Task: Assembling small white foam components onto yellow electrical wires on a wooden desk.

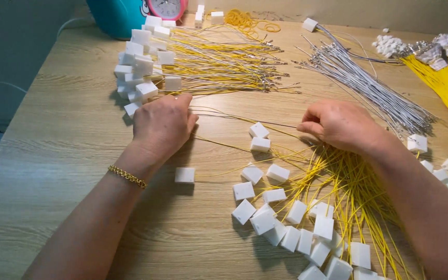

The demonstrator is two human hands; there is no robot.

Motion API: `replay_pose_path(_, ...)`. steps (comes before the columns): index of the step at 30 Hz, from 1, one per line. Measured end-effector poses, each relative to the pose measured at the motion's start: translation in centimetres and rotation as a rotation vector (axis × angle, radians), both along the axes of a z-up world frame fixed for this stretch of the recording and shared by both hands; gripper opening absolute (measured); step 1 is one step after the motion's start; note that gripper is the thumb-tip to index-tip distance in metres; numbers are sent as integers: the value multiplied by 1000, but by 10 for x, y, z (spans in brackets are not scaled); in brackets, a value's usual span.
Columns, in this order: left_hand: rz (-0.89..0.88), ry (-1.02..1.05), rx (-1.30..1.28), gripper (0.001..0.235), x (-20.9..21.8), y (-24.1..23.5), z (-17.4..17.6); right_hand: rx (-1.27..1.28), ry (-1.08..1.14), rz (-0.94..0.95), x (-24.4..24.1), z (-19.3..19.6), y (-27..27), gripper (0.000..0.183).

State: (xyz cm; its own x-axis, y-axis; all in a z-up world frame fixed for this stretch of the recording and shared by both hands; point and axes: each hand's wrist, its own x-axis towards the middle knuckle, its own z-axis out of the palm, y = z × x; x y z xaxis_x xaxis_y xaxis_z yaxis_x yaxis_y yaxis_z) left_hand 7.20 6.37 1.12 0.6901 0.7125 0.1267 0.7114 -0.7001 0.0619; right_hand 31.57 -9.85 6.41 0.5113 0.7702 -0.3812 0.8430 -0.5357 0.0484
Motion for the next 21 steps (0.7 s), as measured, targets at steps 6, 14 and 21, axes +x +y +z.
replay_pose_path(6,51,-74,265,22,-8,17,-27,76,29,109,5,-9,-5,29)
replay_pose_path(14,173,-17,182,25,-32,20,-11,260,31,61,34,-25,6,18)
replay_pose_path(21,39,-417,-473,40,-45,-18,43,259,360,47,-12,4,-10,18)
